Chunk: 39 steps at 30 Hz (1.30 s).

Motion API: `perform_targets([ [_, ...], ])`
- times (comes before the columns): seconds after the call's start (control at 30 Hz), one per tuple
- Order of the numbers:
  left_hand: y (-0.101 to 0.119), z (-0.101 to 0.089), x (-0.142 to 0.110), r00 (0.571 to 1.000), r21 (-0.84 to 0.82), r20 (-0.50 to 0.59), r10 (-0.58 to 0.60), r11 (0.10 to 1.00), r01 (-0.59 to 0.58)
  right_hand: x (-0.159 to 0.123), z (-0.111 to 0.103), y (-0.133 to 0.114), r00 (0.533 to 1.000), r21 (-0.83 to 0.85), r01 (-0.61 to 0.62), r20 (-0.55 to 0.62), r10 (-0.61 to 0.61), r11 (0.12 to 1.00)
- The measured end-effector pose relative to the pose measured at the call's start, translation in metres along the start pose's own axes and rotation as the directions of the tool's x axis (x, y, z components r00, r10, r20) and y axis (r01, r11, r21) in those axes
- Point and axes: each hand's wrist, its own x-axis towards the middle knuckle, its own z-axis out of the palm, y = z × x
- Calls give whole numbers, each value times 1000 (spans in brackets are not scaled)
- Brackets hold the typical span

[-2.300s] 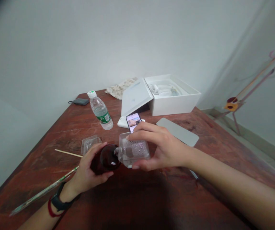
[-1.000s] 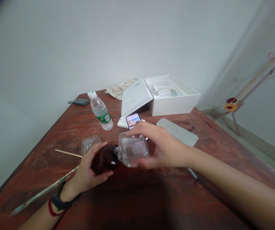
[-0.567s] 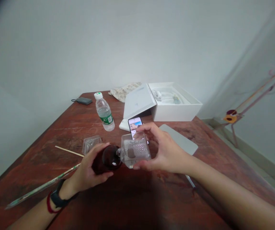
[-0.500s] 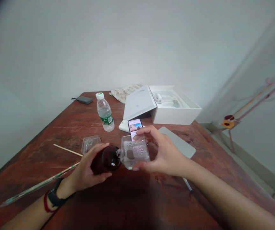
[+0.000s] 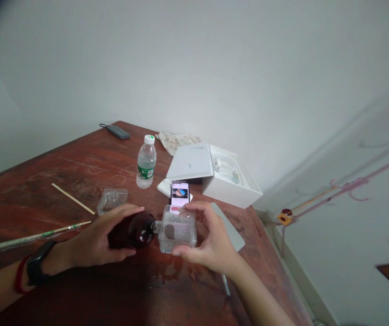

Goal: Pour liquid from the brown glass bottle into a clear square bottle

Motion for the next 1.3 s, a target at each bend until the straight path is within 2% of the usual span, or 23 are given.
perform_targets([
  [0.23, 1, 0, 0, 999, -26, 40, -31, 999, 32, -7, -6, 5, 999, -178, -49, -30, 45, 983],
  [0.8, 3, -1, 0, 998, -11, 51, -29, 1000, 29, -5, -6, 5, 1000, -197, 1, -11, -3, 980],
  [1.0, 0, 0, 1, 998, -14, 52, -20, 1000, 21, -6, -7, 5, 1000, -237, -1, -15, -2, 971],
  [1.3, 1, 0, 0, 998, -22, 60, -32, 999, 34, -7, -8, 6, 1000, -207, -14, 5, 15, 978],
])
